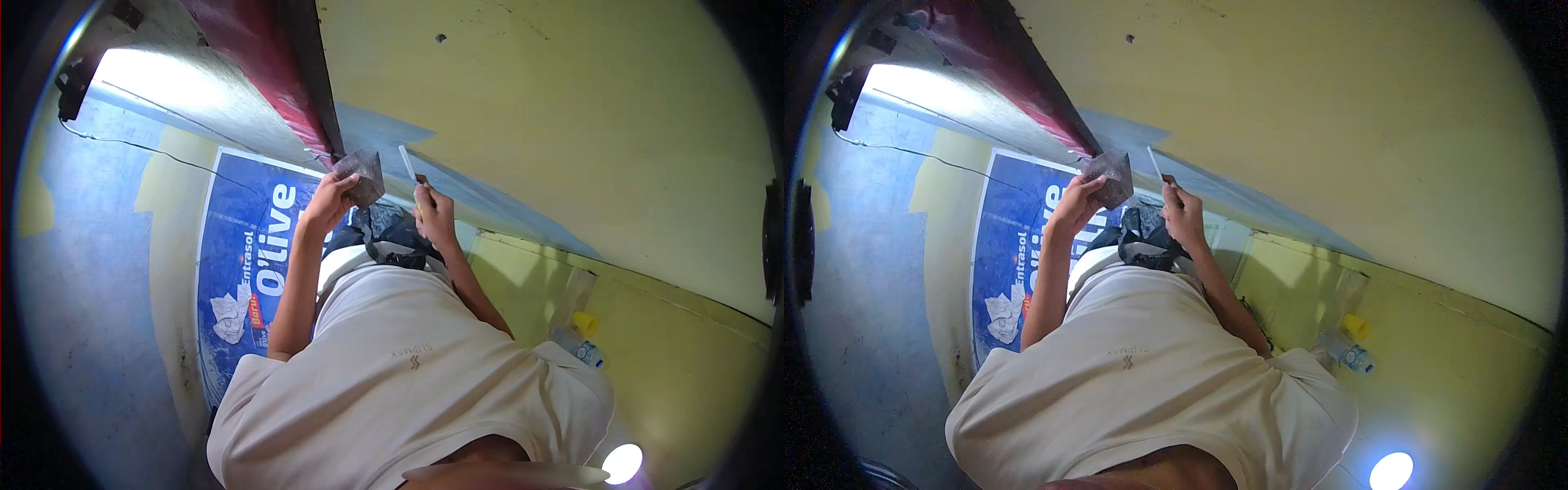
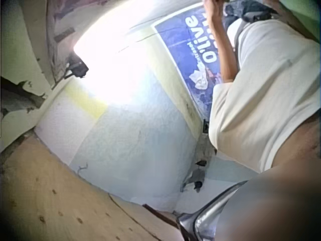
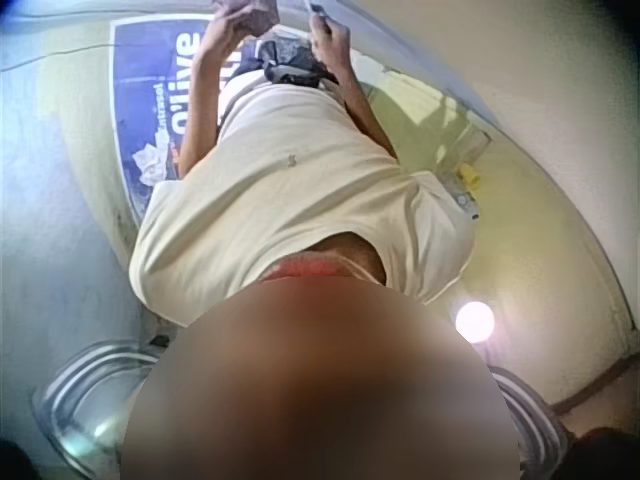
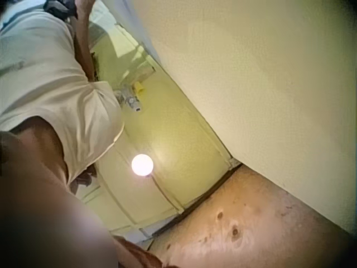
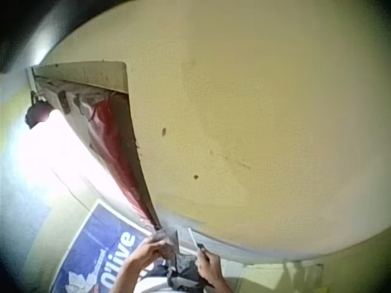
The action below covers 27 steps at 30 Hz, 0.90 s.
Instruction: The person patches a damaged area on a wall by applying joint compound with a putty knife.
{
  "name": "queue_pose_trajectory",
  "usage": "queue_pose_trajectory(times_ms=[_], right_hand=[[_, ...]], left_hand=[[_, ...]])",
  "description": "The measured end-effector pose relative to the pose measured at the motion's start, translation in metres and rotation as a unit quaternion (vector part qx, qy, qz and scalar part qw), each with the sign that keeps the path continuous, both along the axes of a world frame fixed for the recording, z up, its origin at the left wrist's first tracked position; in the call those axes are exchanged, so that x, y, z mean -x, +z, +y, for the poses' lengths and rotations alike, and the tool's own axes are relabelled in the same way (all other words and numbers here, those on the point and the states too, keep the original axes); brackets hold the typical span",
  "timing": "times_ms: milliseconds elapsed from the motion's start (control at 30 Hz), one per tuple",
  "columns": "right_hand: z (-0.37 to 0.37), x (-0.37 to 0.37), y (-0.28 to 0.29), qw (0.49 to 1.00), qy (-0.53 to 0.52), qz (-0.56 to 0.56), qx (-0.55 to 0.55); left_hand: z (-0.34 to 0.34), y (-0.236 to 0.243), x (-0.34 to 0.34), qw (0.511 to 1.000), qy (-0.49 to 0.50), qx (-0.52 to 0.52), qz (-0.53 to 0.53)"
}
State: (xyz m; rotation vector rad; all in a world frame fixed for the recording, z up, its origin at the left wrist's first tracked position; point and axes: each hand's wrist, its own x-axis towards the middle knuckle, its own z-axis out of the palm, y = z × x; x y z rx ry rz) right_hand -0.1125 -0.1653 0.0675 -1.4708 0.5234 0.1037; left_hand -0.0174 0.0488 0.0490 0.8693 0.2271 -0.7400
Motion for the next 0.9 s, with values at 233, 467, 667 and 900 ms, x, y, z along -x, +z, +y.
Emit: queue_pose_trajectory(times_ms=[233, 467, 667, 900], right_hand=[[0.004, -0.001, -0.015, 0.998, -0.008, -0.018, 0.058], [0.007, -0.017, -0.032, 0.994, 0.062, -0.06, 0.067], [-0.079, 0.055, -0.052, 0.992, 0.014, 0.127, 0.009], [-0.109, 0.055, -0.024, 0.988, 0.033, 0.123, 0.085]], left_hand=[[-0.002, 0.006, 0.002, 1.0, -0.006, -0.019, -0.002], [-0.014, -0.014, -0.006, 0.999, 0.037, -0.03, 0.007], [-0.072, -0.032, -0.007, 0.946, 0.052, -0.201, -0.249], [-0.102, 0.028, 0.025, 0.991, 0.117, -0.051, 0.031]])
